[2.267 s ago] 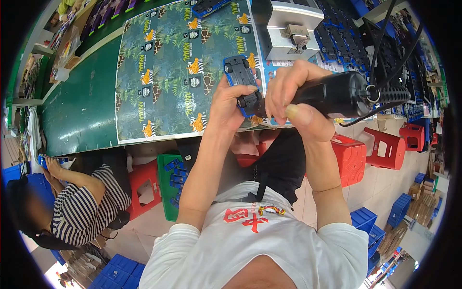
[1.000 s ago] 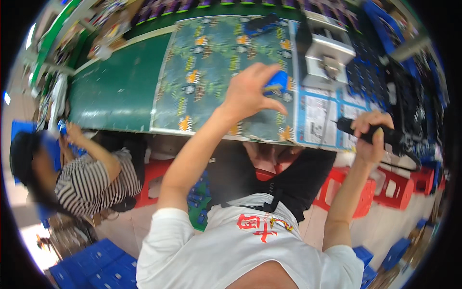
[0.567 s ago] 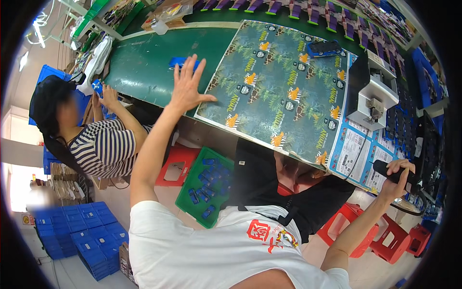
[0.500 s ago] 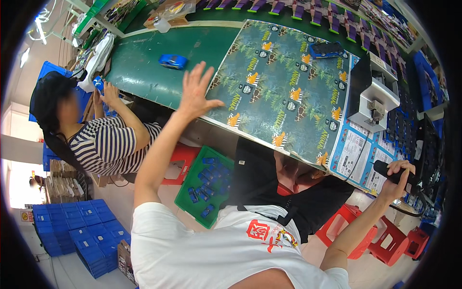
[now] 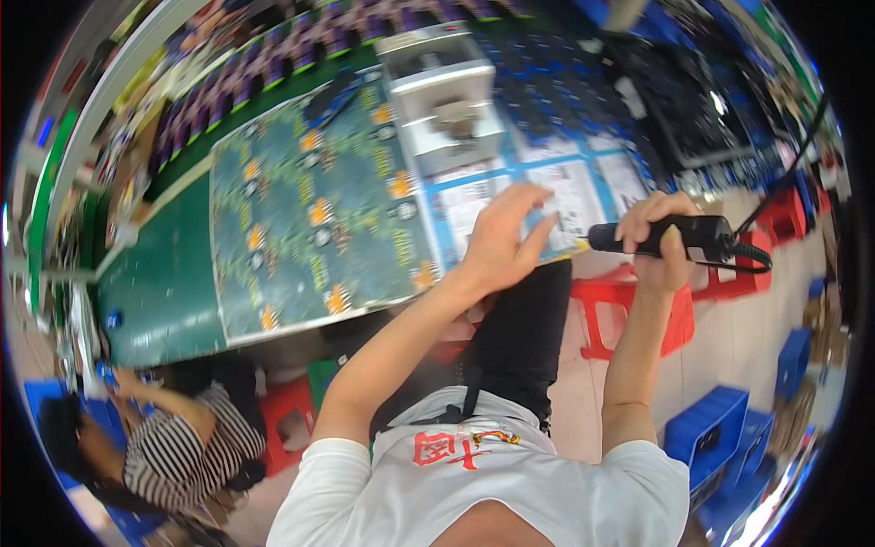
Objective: Assembling toy cars using an electric screwdriver.
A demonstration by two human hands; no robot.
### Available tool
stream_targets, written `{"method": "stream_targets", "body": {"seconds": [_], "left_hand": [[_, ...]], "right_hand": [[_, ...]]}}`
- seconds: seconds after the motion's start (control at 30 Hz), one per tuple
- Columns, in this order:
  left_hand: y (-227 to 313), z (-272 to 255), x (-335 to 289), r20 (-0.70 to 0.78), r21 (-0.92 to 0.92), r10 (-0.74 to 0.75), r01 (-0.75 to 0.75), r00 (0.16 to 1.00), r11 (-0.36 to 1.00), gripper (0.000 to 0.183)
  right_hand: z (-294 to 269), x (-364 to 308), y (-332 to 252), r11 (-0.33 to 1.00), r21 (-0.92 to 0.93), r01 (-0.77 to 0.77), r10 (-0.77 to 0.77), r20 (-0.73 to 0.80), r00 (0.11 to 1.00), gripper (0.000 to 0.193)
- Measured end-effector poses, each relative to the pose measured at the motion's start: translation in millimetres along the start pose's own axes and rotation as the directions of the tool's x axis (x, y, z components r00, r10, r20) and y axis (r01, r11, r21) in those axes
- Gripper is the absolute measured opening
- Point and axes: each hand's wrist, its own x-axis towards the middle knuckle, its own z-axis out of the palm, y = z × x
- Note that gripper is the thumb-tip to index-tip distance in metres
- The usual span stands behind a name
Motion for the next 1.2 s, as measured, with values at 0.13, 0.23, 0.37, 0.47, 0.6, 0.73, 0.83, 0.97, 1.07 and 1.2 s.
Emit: {"method": "stream_targets", "body": {"seconds": [0.13,0.23,0.37,0.47,0.6,0.73,0.83,0.97,1.07,1.2], "left_hand": [[-20,98,71,0.067,0.007,-0.246,0.246,0.967,0.969,0.034],[-56,161,105,0.119,0.074,-0.310,0.303,0.943,0.950,0.055],[-42,208,137,0.098,0.258,-0.604,0.566,0.791,0.783,0.070],[-22,216,143,0.095,0.378,-0.655,0.582,0.749,0.720,0.064],[-23,216,126,-0.013,0.118,-0.585,0.582,0.811,0.804,0.053],[-12,183,90,0.111,-0.563,-0.632,0.573,0.767,0.596,0.041],[6,112,54,0.091,-0.666,-0.649,0.530,0.755,0.524,0.035],[16,25,-6,0.280,-0.793,-0.767,0.590,0.577,0.154,0.031],[27,-13,-36,0.211,-0.792,-0.824,0.586,0.526,0.172,0.031],[30,-42,-63,0.157,-0.766,-0.799,0.582,0.580,0.273,0.030]], "right_hand": [[-28,-18,-39,1.000,0.002,-0.012,0.012,-0.065,0.998,0.040],[-44,-18,-56,0.998,-0.070,0.002,-0.003,-0.017,1.000,0.045],[-67,-24,-70,0.996,-0.081,0.033,-0.034,-0.007,0.999,0.047],[-75,-24,-80,0.994,-0.111,0.019,-0.021,-0.010,1.000,0.049],[-77,-25,-80,0.988,-0.150,0.026,-0.029,-0.017,0.999,0.050],[-77,-23,-75,0.990,-0.134,0.044,-0.047,-0.021,0.999,0.048],[-69,-17,-62,0.994,-0.091,0.061,-0.065,-0.038,0.997,0.042],[-41,2,-28,0.992,0.037,0.122,-0.118,-0.108,0.987,0.021],[-17,12,8,0.996,0.041,0.076,-0.068,-0.160,0.985,0.015],[17,20,44,0.999,-0.036,-0.020,0.009,-0.274,0.962,0.012]]}}
